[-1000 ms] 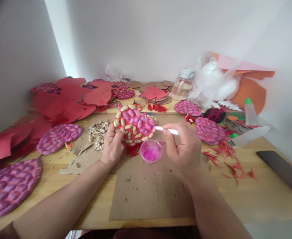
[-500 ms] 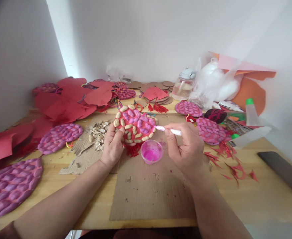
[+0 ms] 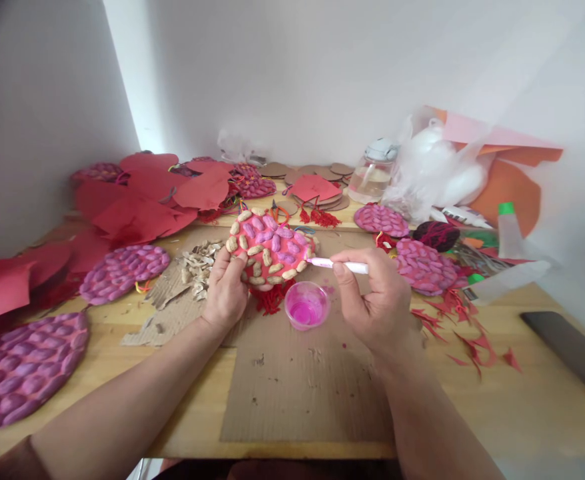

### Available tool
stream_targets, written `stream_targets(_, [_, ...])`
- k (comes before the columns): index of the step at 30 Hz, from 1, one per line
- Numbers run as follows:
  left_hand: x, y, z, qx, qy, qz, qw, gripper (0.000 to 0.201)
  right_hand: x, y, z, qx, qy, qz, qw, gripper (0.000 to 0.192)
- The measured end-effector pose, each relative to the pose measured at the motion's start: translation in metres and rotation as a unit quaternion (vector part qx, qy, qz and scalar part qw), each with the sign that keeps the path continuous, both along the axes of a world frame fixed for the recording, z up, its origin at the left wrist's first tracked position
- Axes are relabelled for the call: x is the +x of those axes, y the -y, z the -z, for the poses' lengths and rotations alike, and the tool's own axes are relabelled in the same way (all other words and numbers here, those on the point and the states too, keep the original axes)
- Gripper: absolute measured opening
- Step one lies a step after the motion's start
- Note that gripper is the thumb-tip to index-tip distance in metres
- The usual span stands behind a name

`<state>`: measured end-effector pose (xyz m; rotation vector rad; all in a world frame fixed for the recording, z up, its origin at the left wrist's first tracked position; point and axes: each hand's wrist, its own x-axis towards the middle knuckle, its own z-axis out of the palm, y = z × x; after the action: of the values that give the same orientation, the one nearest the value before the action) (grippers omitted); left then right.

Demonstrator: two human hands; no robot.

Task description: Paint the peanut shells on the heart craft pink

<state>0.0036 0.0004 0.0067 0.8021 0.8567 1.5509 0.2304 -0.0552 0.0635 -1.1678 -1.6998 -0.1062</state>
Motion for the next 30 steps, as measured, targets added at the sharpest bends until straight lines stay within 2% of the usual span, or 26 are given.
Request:
stream_targets(9, [0.0000, 0.0016, -0.0018, -0.001, 0.000, -0.001, 1.000, 0.033, 0.0002, 0.0006, 0.0017, -0.017, -0.043, -0.006, 0.999, 0.008])
stream_targets(16, [0.0000, 0.0035, -0.0045, -0.001, -0.010, -0.003, 1.000, 0.030, 0.0002, -0.0017, 0.0022, 0.002, -0.071, 0.006, 0.997, 0.008])
stream_targets(21, [-0.0003, 0.0024, -0.0021, 0.002, -0.012, 0.000, 1.000, 0.030, -0.0012, -0.0025, 0.0025, -0.030, -0.052, -0.015, 0.998, 0.007])
stream_targets(26, [0.0000, 0.0017, -0.0006, 0.006, -0.013, 0.004, 1.000, 0.031, -0.0005, -0.0035, 0.0044, -0.015, -0.079, 0.006, 0.997, 0.008])
stream_targets(30, [-0.0002, 0.0018, 0.0001, 0.005, -0.021, 0.008, 1.000, 0.032, -0.0009, -0.0034, 0.0052, -0.031, -0.058, -0.009, 0.998, 0.008])
